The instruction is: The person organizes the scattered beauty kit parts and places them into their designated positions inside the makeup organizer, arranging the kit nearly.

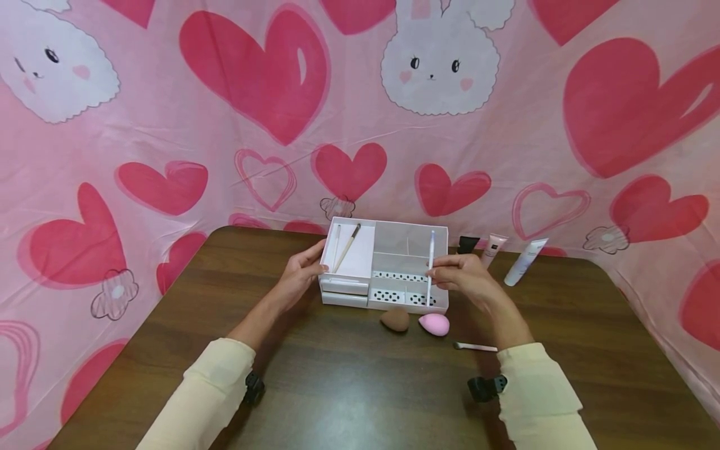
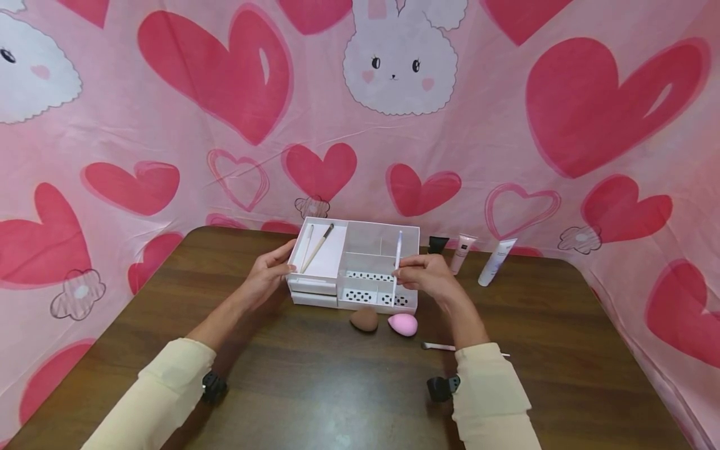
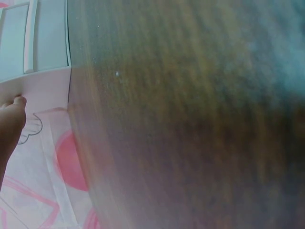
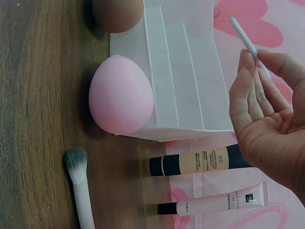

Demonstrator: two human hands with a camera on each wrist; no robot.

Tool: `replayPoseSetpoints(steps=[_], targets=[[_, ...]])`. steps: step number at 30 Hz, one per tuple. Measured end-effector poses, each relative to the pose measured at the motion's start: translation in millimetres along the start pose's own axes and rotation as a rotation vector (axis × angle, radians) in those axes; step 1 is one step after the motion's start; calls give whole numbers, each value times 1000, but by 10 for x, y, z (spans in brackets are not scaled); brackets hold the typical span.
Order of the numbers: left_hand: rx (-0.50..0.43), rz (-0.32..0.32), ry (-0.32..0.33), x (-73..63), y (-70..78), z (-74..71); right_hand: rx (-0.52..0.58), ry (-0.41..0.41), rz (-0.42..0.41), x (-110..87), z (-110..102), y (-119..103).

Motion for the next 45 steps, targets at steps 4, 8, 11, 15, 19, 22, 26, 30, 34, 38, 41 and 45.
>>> replayPoseSetpoints(steps=[4,8,11,15,19,22,26,30,34,38,41,45], targets=[[-4,-2,2,-3,-8,-6,-2,0,-11,12,16,-16],[-1,-2,1,0,-7,-8,2,-8,-19,30,30,-21],[4,1,1,0,-1,-10,1,-15,-29,51,42,-34],[9,7,-2,1,7,-15,16,-17,-47,82,51,-61],[0,9,-2,-4,17,-7,13,-23,-64,92,68,-93],[-4,5,0,0,13,-10,-31,-21,-55,87,81,-108],[-3,-1,5,8,5,-19,-52,-14,-42,127,112,-135],[-2,-5,9,12,8,-18,12,-20,-47,198,161,-167],[4,-7,7,15,2,-22,0,-27,-47,234,207,-186],[0,-12,8,19,-23,-36,-46,-34,-44,260,253,-207],[-1,-14,9,17,-30,-36,-67,-45,-32,277,283,-218],[2,-15,10,14,-22,-18,-43,-67,-32,325,314,-226]])
Point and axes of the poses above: each hand's wrist, its own x-axis towards the middle knuckle, its own z-axis out of the palm, y = z × x, the point moved 7 cm from there along x, towards the middle knuckle, and after that the axes turned 11 degrees about -y, right-handed, at the moved point
